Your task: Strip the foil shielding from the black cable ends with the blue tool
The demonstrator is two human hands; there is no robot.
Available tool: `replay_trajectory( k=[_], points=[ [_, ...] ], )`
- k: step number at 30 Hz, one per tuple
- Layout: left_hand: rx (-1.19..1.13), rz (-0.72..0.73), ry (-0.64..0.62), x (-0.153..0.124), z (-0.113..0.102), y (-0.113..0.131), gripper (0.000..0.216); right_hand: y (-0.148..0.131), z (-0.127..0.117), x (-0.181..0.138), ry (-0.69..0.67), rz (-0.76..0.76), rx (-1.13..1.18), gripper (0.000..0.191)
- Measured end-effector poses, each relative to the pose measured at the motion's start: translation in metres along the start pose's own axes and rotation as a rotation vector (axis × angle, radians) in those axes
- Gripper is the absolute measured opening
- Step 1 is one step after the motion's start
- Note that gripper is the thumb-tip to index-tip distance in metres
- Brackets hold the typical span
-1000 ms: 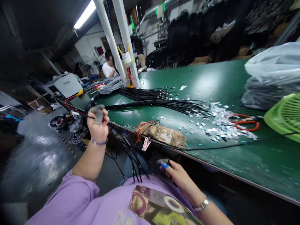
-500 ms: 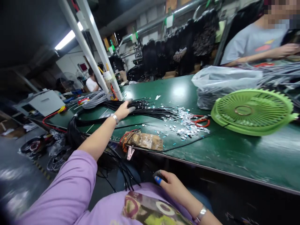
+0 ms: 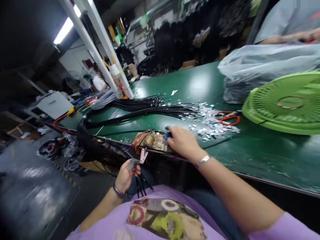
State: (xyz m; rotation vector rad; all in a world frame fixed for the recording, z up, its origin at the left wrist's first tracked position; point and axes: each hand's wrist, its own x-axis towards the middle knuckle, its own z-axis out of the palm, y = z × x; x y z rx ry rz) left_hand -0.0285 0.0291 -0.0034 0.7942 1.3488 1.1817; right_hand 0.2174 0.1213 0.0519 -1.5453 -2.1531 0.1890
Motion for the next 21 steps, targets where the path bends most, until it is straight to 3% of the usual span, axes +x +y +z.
replay_trajectory(
  k=[2,5,10,15,21],
  points=[
    [0.016,-0.084,-0.105,-0.002,0.010,-0.006,0.053,0.002,0.010,0.015,0.075,-0.031,-0.150,0.041],
    [0.043,-0.121,-0.155,0.002,0.020,0.001,0.064,-0.008,0.029,0.020,0.174,-0.203,-0.108,0.039],
    [0.268,-0.123,-0.246,0.009,0.029,0.020,0.074,-0.049,0.045,0.016,0.068,-0.448,0.064,0.038],
    [0.478,-0.114,-0.270,0.009,0.037,0.031,0.066,-0.069,0.045,0.023,-0.076,-0.434,-0.023,0.029],
    [0.393,-0.161,-0.251,0.001,0.041,0.031,0.064,-0.061,0.048,0.027,-0.049,-0.449,0.047,0.021]
  ],
)
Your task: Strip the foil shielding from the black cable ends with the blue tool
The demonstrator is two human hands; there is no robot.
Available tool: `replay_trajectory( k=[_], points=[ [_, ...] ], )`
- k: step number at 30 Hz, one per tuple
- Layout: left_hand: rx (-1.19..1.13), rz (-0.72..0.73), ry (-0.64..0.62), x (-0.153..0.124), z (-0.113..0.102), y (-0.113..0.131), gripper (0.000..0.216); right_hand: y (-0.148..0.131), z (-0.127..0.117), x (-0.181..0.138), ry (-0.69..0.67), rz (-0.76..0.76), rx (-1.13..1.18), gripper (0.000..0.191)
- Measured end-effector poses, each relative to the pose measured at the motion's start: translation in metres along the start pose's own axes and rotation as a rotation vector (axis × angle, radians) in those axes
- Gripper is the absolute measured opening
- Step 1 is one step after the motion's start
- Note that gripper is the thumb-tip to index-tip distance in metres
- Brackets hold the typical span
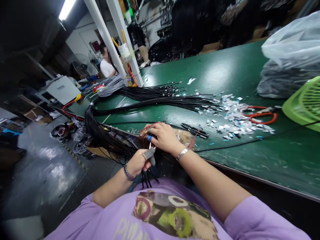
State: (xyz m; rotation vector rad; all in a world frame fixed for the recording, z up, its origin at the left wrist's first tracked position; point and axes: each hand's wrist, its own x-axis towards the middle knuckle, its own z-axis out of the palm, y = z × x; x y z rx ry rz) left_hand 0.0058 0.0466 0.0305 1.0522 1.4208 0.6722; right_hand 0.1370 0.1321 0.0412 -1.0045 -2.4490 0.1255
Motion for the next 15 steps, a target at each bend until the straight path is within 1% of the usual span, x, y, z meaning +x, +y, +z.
replay_trajectory(
  k=[3,7,15],
  points=[
    [-0.034,0.026,0.050,-0.0017,0.0035,-0.0040,0.063,0.0024,0.0018,-0.0007,0.018,0.002,0.051,0.020],
    [-0.067,0.043,0.085,-0.0037,0.0072,-0.0067,0.062,0.0031,0.0020,-0.0008,0.018,0.003,0.063,0.020],
    [-0.090,0.034,0.092,-0.0081,0.0085,-0.0072,0.064,0.0007,-0.0019,-0.0001,-0.010,0.035,0.056,0.020]
  ],
)
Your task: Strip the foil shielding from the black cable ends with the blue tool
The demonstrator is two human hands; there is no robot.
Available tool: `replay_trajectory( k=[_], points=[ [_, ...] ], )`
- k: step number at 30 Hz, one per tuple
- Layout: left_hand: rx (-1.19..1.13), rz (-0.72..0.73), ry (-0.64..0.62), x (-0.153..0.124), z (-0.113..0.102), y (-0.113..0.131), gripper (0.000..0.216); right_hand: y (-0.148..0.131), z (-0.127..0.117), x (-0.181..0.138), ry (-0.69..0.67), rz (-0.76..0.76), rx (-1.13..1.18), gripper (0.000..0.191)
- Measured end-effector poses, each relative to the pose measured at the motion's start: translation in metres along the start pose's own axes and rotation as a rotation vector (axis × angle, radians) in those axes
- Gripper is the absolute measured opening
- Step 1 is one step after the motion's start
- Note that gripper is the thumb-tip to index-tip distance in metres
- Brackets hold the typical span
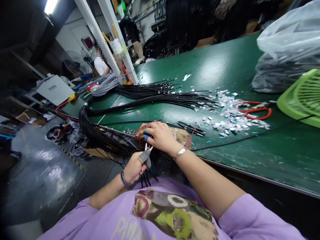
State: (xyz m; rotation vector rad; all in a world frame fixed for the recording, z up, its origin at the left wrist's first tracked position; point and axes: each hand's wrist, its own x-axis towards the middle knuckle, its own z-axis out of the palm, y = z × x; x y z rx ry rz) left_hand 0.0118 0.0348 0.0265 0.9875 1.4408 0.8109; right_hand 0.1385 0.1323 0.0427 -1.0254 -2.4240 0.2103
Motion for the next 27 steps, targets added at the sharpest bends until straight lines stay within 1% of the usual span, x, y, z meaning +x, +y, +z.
replay_trajectory(
  k=[8,11,13,14,15,16,19,21,22,23,25,26,27],
  points=[
    [-0.045,-0.022,0.034,0.001,0.004,-0.002,0.064,0.000,-0.002,0.000,-0.018,-0.001,0.004,0.020],
    [-0.050,-0.035,0.050,-0.004,0.003,-0.003,0.065,0.000,-0.003,-0.001,-0.020,-0.012,0.018,0.021],
    [-0.030,-0.056,0.023,-0.014,-0.003,-0.006,0.066,0.000,-0.003,-0.001,-0.018,-0.014,0.022,0.021],
    [0.001,-0.077,-0.035,-0.021,-0.007,-0.009,0.066,0.000,-0.002,-0.001,-0.016,-0.014,0.023,0.022],
    [0.014,-0.106,-0.050,-0.029,-0.013,-0.012,0.067,0.000,-0.002,-0.001,-0.016,-0.014,0.024,0.021],
    [0.009,-0.139,-0.035,-0.036,-0.019,-0.016,0.068,0.000,-0.001,0.000,-0.014,-0.011,0.023,0.021],
    [0.050,-0.131,0.030,-0.053,-0.036,-0.026,0.069,0.002,0.002,0.002,0.012,0.002,0.019,0.020],
    [0.075,-0.113,0.039,-0.058,-0.041,-0.030,0.069,0.003,0.004,0.000,0.076,-0.021,0.034,0.021],
    [0.083,-0.104,0.030,-0.058,-0.042,-0.032,0.069,0.002,0.004,-0.003,0.137,-0.034,0.049,0.023],
    [0.090,-0.093,0.017,-0.058,-0.042,-0.032,0.069,0.000,0.004,-0.009,0.210,-0.050,0.069,0.025],
    [0.118,-0.057,-0.024,-0.057,-0.039,-0.031,0.069,-0.009,0.001,-0.027,0.397,-0.039,0.105,0.030],
    [0.138,-0.031,-0.056,-0.056,-0.037,-0.029,0.069,-0.015,0.000,-0.039,0.429,-0.076,0.131,0.030],
    [0.161,0.001,-0.092,-0.055,-0.035,-0.027,0.069,-0.022,-0.002,-0.053,0.424,-0.126,0.173,0.029]
  ],
)
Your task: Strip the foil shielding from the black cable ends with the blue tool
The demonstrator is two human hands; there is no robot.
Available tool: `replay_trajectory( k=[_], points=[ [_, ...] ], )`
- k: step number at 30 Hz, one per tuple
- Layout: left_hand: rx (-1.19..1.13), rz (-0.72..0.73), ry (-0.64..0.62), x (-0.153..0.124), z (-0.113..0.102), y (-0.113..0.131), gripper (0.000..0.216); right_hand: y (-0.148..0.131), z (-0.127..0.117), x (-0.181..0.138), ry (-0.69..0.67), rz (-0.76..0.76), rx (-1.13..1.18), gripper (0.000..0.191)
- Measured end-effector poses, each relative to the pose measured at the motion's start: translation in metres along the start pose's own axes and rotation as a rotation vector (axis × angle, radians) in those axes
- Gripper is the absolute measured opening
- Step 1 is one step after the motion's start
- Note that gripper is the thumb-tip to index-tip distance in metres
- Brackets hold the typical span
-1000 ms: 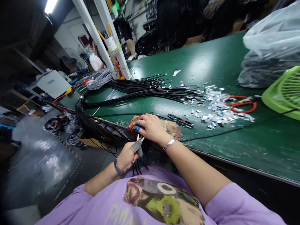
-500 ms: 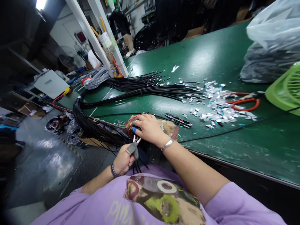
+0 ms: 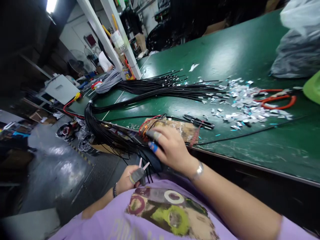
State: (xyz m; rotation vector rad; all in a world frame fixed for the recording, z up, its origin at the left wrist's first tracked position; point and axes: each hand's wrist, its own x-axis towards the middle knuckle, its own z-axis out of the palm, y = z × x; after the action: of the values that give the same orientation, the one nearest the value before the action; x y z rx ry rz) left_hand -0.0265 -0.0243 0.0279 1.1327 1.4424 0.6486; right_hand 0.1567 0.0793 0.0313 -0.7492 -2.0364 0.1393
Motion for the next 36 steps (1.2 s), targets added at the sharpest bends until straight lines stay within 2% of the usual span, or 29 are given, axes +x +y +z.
replay_trajectory(
  k=[1,3,5,7,11,13,15,17,20,24,29,32,36],
  points=[
    [0.027,0.044,-0.037,0.002,0.002,0.002,0.068,-0.009,-0.006,-0.012,-0.062,-0.020,0.068,0.029],
    [0.096,0.141,-0.110,0.006,0.005,0.007,0.066,-0.023,-0.016,-0.033,-0.276,-0.001,0.181,0.028],
    [0.197,0.217,-0.171,0.012,0.010,0.011,0.065,-0.030,-0.024,-0.049,-0.389,0.161,0.293,0.029],
    [0.304,0.260,-0.217,0.019,0.016,0.013,0.066,-0.031,-0.030,-0.058,-0.443,0.365,0.449,0.026],
    [0.362,0.298,-0.308,0.032,0.030,0.018,0.067,-0.029,-0.038,-0.064,-0.433,0.791,0.803,0.032],
    [0.267,0.221,-0.348,0.037,0.036,0.019,0.065,-0.029,-0.040,-0.065,-0.365,0.961,0.933,0.037],
    [0.118,0.082,-0.368,0.041,0.041,0.018,0.067,-0.030,-0.043,-0.067,-0.283,1.056,1.024,0.040],
    [-0.025,-0.041,-0.381,0.045,0.043,0.015,0.069,-0.030,-0.044,-0.069,-0.225,1.095,1.087,0.042],
    [-0.168,-0.151,-0.409,0.050,0.045,0.011,0.070,-0.028,-0.046,-0.072,-0.180,1.115,1.137,0.042],
    [-0.313,-0.279,-0.446,0.053,0.047,0.011,0.064,-0.026,-0.044,-0.073,-0.191,1.118,1.144,0.041],
    [-0.433,-0.462,-0.462,0.055,0.048,0.017,0.058,-0.026,-0.040,-0.074,-0.184,1.201,1.144,0.044],
    [-0.451,-0.503,-0.488,0.056,0.048,0.019,0.061,-0.025,-0.039,-0.075,-0.194,1.218,1.139,0.043],
    [-0.433,-0.470,-0.535,0.057,0.047,0.016,0.065,-0.022,-0.036,-0.080,-0.227,1.110,1.030,0.039]
  ],
)
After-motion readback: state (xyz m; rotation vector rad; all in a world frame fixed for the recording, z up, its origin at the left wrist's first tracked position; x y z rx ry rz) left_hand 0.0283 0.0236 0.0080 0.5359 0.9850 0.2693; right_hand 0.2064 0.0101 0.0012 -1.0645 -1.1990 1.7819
